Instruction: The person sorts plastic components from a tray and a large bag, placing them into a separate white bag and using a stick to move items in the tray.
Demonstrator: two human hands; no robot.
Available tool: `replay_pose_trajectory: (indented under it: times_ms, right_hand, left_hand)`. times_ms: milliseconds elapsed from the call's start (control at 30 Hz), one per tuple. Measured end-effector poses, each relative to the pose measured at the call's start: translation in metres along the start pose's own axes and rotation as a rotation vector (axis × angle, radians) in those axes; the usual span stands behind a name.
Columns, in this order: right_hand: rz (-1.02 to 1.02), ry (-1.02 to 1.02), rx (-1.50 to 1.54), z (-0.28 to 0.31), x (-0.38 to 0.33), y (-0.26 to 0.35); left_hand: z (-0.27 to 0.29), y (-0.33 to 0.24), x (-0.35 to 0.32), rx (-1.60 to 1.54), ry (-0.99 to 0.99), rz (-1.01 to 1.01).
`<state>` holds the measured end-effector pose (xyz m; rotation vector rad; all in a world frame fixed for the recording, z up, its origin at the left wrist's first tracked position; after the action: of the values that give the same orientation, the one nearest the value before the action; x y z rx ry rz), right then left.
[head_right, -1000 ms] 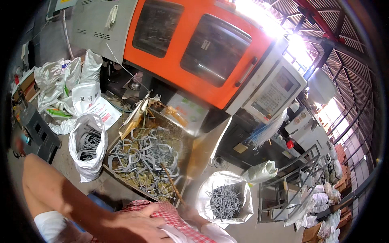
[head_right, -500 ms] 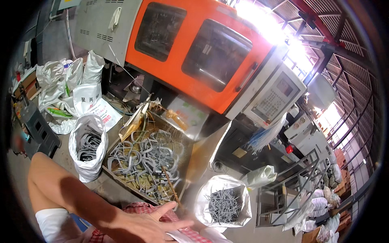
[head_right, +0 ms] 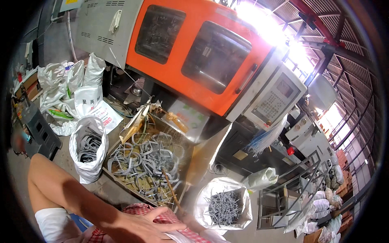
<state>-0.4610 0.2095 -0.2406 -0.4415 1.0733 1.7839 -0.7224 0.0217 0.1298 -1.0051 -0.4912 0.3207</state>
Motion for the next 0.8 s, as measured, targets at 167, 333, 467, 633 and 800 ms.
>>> replay_pose_trajectory:
  times_ms: [167, 333, 467, 633, 800]
  right_hand:
    - [0.021, 0.019, 0.006, -0.001, 0.008, 0.005]
    - [0.023, 0.025, 0.016, -0.004, 0.010, 0.005]
    - [0.019, 0.024, 0.029, -0.006, 0.011, 0.002]
    - [0.032, 0.027, 0.044, -0.009, 0.015, 0.000]
    - [0.056, 0.025, 0.057, -0.012, 0.019, -0.008]
  left_hand:
    - [-0.001, -0.004, -0.002, 0.003, -0.017, 0.047]
    - [-0.002, -0.008, -0.003, -0.007, -0.019, 0.074]
    - [-0.001, -0.009, -0.005, -0.014, -0.009, 0.085]
    - [0.000, -0.013, -0.008, -0.022, -0.007, 0.113]
    - [-0.003, -0.019, -0.011, -0.026, 0.008, 0.134]
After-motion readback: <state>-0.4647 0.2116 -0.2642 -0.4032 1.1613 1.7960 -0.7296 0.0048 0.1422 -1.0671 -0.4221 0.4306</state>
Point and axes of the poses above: each hand's wrist, its own x-axis towards the middle knuckle, its own z-axis out of the back of the hand, y = z × x, the point moved 1 cm from there along x, towards the middle knuckle, and after that the axes turned 12 degrees about y, right-handed, at the moved point
